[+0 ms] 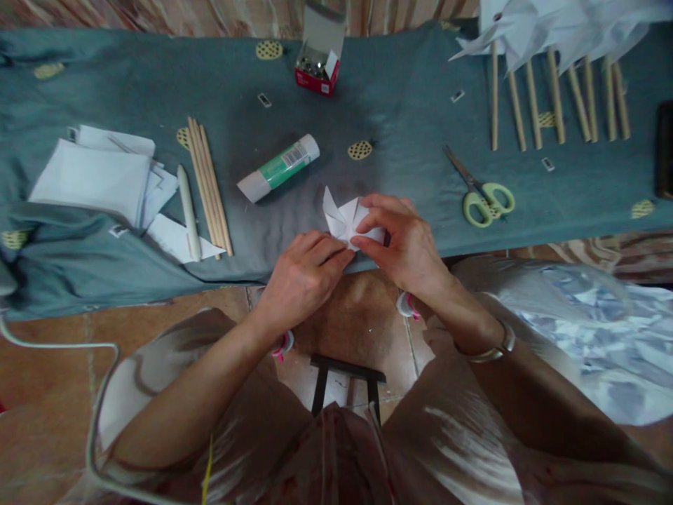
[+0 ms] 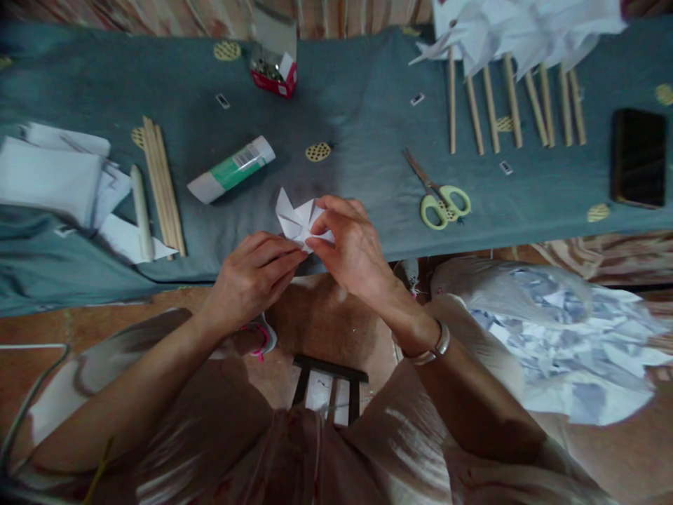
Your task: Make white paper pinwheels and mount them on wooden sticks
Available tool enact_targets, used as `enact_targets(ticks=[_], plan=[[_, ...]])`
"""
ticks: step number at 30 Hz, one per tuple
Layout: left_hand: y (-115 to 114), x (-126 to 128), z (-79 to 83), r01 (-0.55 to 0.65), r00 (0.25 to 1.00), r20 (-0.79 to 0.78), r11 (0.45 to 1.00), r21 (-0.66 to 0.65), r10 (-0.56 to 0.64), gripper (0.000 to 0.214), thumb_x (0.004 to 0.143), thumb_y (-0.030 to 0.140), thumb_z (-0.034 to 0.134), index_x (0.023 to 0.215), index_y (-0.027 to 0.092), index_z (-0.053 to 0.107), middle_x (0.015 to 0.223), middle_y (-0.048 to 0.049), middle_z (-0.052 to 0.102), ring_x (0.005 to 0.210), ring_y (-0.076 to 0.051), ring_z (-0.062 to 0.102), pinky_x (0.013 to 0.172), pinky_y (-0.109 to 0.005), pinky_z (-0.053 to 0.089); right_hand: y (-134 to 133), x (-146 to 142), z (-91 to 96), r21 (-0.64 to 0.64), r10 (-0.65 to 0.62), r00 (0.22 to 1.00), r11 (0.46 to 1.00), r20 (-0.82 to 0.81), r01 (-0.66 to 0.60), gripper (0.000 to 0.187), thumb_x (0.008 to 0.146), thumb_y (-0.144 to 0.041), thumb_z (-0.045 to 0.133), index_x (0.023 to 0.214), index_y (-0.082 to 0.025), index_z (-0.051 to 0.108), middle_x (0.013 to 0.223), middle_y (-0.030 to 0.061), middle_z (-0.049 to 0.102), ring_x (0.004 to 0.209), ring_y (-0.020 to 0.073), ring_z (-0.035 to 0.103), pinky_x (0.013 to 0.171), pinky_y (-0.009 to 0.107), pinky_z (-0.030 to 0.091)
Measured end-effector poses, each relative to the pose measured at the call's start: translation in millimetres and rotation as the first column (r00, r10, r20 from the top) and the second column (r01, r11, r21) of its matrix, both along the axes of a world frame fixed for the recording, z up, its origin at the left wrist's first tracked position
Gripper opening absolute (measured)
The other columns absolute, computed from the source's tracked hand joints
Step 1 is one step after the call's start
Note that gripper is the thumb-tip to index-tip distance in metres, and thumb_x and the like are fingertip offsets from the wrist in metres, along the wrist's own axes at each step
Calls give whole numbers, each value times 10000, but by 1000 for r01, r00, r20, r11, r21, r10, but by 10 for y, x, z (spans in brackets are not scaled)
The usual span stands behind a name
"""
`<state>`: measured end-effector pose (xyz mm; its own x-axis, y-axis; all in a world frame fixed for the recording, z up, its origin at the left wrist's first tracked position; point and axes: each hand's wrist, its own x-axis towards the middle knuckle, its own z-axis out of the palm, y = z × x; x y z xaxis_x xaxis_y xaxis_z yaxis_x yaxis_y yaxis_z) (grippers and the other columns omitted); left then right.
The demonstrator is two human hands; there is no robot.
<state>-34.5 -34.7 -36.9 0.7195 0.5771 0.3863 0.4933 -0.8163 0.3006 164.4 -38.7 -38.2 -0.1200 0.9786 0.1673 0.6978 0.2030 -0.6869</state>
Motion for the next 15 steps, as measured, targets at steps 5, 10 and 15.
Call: enact_targets(ticks=[5, 10, 15], plan=[[0, 0, 12, 4, 1000, -5, 1000, -15, -5, 177, 961, 156, 525, 1057, 124, 670, 1020, -104, 718, 938, -221, 614, 776, -360, 502, -10, -18, 6, 56, 7, 999, 998, 47, -10, 112, 818, -187, 693, 863, -277, 643, 1214, 25, 650, 1162, 261, 576, 1035, 497, 458], [-2, -1, 18, 1, 1000, -8, 1000, 1, -1, 176, 959, 156, 527, 1054, 117, 671, 1026, -103, 720, 940, -222, 612, 772, -357, 503, -27, -37, 10, 114, 23, 998, 993, 59, -30, 86, 834, -180, 686, 866, -259, 676, 1225, 50, 644, 1107, 251, 590, 988, 452, 494], [-4, -3, 8, -3, 1000, -18, 1000, -28, 3, 189, 968, 160, 512, 1069, 133, 669, 1040, -102, 716, 942, -218, 606, 785, -363, 496, -52, -49, -6, 145, 45, 991, 987, 129, -63, 113, 877, -191, 624, 895, -269, 703, 1268, 39, 630, 1121, 250, 577, 992, 458, 503]])
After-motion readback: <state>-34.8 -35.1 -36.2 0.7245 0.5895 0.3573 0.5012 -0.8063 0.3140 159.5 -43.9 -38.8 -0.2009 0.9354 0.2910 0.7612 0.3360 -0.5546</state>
